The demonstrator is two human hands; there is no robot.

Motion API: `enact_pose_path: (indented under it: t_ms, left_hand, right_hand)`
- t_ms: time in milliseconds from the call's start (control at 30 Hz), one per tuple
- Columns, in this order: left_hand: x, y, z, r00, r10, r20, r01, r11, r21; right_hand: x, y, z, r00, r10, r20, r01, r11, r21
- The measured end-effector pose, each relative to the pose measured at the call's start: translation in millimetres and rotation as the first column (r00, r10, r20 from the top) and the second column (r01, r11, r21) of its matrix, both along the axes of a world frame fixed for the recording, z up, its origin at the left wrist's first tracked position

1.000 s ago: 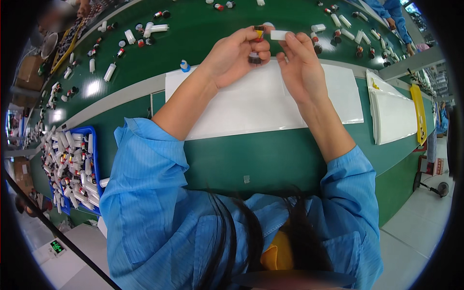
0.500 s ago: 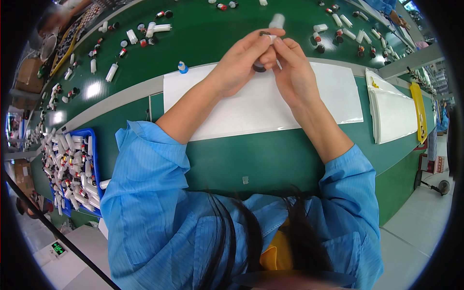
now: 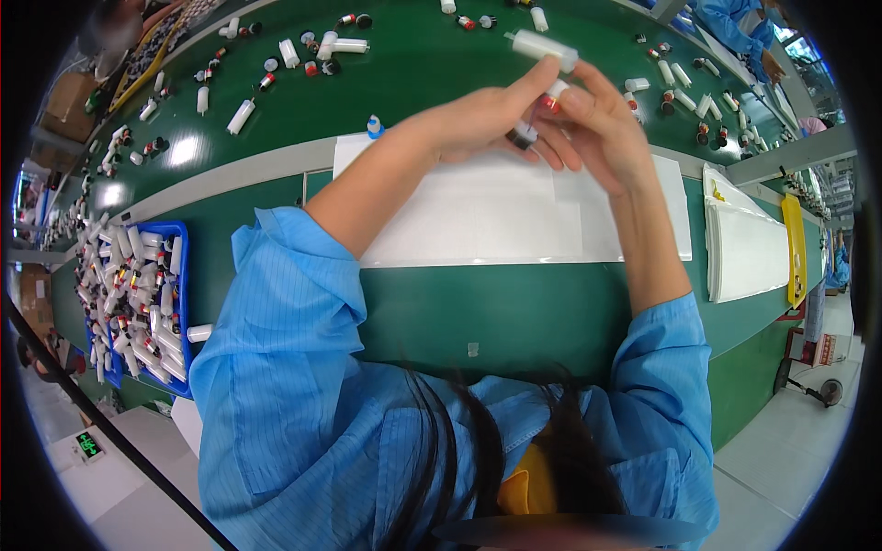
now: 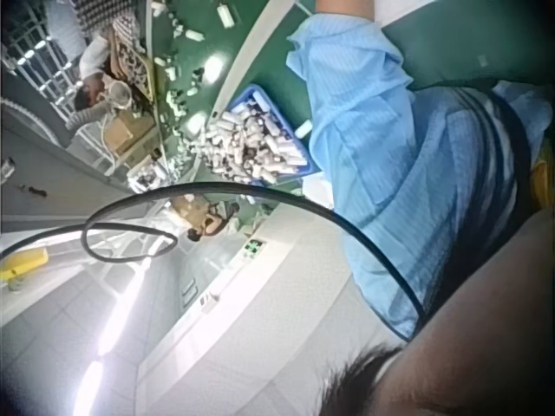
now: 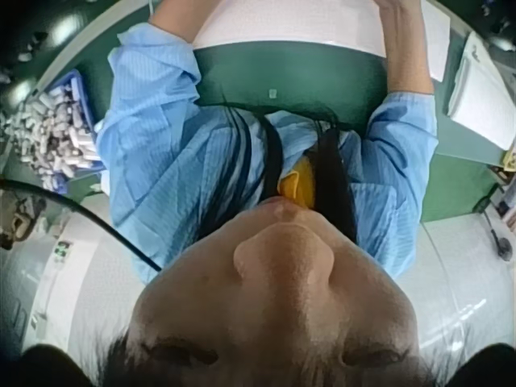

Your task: The person picks up a battery and a white sticker, wraps the sticker around the battery, and then inserts the battery into a white plastic tube. This process is repeated for several units using components from the conveyor belt and a white sheet.

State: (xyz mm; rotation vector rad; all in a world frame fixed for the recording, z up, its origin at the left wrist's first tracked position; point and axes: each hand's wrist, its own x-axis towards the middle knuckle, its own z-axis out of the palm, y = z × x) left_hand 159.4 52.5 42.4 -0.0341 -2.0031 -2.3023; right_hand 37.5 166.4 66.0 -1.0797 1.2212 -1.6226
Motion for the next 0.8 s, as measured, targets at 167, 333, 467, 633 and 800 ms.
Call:
enact_pose_path:
  t_ms: [167,333,467,633,800]
  left_hand:
    - [-46.6,-72.4,13.1,0.867,0.470,-0.165,-0.304,0.237,-0.923]
    - [-82.5,-96.9,-1.4,0.773,0.578,-0.261,-0.280,-0.059,-0.958]
    - [-78.1,-102.4,-9.0,0.739,0.607,-0.292,-0.462,0.142,-0.875]
    - [-43.8,-88.2,6.8,0.757,0.597,-0.264,-0.368,0.055,-0.928]
    - [-10.8,-100.8,4.2,0.731,0.668,-0.137,-0.214,0.034,-0.976]
  right_hand:
    - [-94.8,-3.9,24.3,0.897,-0.227,-0.379,0.267,0.962,0.057]
    - [-98.6,0.0,7.2,0.333,-0.323,-0.886,0.606,0.793,-0.062]
    - [-55.5,15.0,-4.4,0.248,-0.357,-0.901,0.394,0.887,-0.243]
    - [42.4,73.6,-23.3,0.012,0.066,-0.998,0.118,0.991,0.067]
    - [53.6,80.5,-25.7,-0.004,0.108,-0.994,0.244,0.964,0.104]
